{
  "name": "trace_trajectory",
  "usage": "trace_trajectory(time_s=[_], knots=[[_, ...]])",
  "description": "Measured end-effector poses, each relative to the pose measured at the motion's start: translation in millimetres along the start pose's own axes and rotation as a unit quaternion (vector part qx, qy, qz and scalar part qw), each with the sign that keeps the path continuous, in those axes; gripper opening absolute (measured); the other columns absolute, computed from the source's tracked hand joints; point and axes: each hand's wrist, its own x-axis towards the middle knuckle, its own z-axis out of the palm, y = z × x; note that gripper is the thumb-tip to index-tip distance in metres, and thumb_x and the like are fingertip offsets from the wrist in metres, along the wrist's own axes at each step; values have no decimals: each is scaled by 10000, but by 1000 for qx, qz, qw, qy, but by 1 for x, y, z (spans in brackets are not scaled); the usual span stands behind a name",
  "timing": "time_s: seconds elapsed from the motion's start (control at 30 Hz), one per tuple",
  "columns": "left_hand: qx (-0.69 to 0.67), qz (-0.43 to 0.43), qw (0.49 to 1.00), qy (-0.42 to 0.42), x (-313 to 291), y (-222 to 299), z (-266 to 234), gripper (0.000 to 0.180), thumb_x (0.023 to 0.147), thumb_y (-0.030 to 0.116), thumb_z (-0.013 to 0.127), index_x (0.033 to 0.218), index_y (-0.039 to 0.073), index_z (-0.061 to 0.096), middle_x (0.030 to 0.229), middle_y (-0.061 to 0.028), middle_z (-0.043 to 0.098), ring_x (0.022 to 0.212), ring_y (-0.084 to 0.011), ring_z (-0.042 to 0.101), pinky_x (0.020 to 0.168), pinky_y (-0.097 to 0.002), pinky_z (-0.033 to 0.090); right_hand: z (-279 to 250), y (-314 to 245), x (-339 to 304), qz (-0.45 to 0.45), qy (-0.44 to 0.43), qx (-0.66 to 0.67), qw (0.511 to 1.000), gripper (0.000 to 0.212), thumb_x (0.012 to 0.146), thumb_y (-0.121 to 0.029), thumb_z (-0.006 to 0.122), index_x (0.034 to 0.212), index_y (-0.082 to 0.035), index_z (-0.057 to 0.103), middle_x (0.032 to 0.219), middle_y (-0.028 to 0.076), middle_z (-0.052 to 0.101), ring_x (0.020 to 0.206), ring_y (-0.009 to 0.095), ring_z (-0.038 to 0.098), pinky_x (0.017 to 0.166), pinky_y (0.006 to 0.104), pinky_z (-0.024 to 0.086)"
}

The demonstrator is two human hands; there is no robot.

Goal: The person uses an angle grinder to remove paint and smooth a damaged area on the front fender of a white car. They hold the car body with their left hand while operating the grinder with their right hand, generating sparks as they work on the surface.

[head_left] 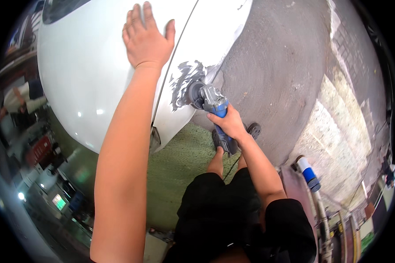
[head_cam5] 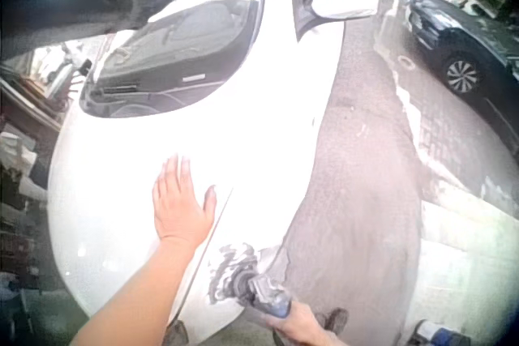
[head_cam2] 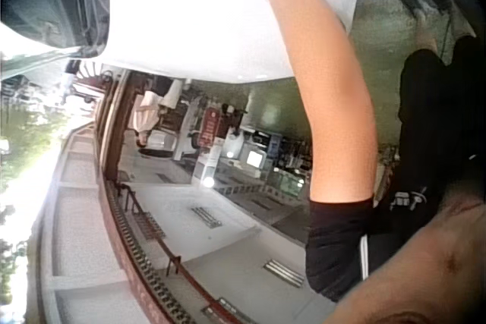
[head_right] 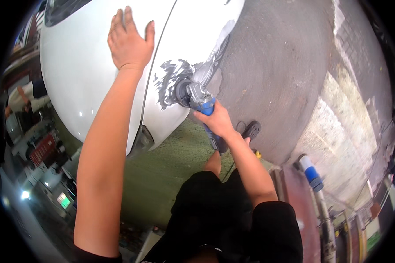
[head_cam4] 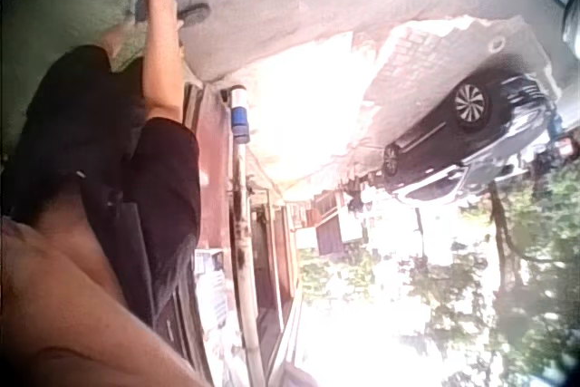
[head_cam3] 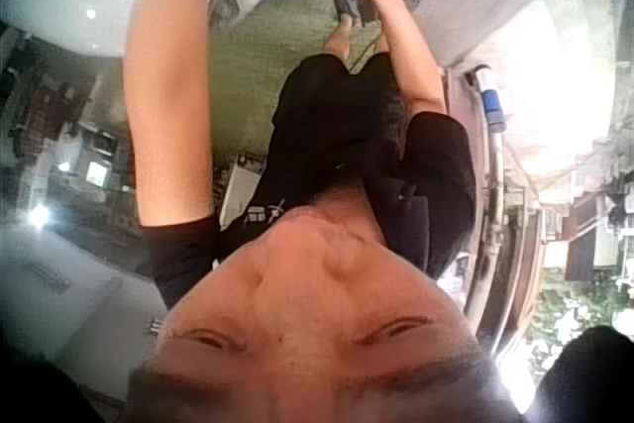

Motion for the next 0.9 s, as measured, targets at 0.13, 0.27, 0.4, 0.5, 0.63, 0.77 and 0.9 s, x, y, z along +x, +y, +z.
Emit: trace_trajectory(time_s=[0.13, 0.27, 0.4, 0.5, 0.63, 0.77, 0.9], knots=[[-7, 4, 1000, -3, -2, 1, -1, 800, 1054, 608, 535, 1647, 93, 380, 1665, -180, 420, 1570, -339, 356, 1272, -498, 278, 15, -6, -10, 59, -23, 102, 993, 684, 863, -442, 888, 1279, 48, 655, 1046, 160, 763, 946, 235, 730, 892, 388, 577], [-12, 14, 1000, 4, 0, 4, -2, 793, 1053, 594, 542, 1640, 83, 387, 1660, -185, 426, 1563, -333, 369, 1270, -502, 280, 28, 14, -9, 84, -23, 236, 968, 630, 892, -431, 872, 1263, 34, 666, 1059, 128, 754, 963, 197, 707, 892, 367, 570], [-7, 15, 1000, 1, 0, 3, -4, 788, 1057, 584, 541, 1637, 73, 387, 1659, -189, 425, 1558, -340, 375, 1266, -506, 289, 21, 11, -9, 100, -61, 241, 963, 592, 913, -415, 860, 1254, 28, 667, 1086, 108, 740, 974, 181, 689, 890, 358, 565], [-8, 11, 1000, -15, -2, 5, -6, 777, 1049, 563, 562, 1626, 75, 379, 1651, -207, 411, 1556, -363, 362, 1263, -513, 280, 21, 12, -8, 103, -70, 252, 960, 579, 920, -411, 854, 1246, 31, 670, 1069, 102, 731, 947, 180, 683, 862, 362, 569], [-10, 15, 1000, -8, -1, 6, -7, 787, 1057, 568, 545, 1638, 68, 368, 1660, -201, 408, 1558, -350, 366, 1269, -507, 284, 18, 17, -5, 111, -101, 319, 936, 568, 914, -414, 855, 1215, 33, 678, 1025, 98, 723, 873, 181, 676, 801, 364, 574], [-14, 14, 1000, -11, 2, 5, -4, 781, 1047, 552, 567, 1626, 65, 374, 1650, -215, 408, 1557, -367, 359, 1266, -514, 279, 21, 22, -5, 110, -71, 309, 942, 574, 914, -411, 853, 1217, 37, 661, 1012, 100, 711, 844, 173, 671, 761, 355, 572], [-15, 17, 1000, 0, 1, 5, -4, 788, 1062, 585, 527, 1633, 60, 387, 1656, -201, 417, 1556, -349, 370, 1273, -501, 290, 9, 20, -3, 144, -131, 365, 910, 594, 920, -418, 845, 1241, 34, 631, 1012, 115, 707, 839, 198, 707, 728, 371, 590]])
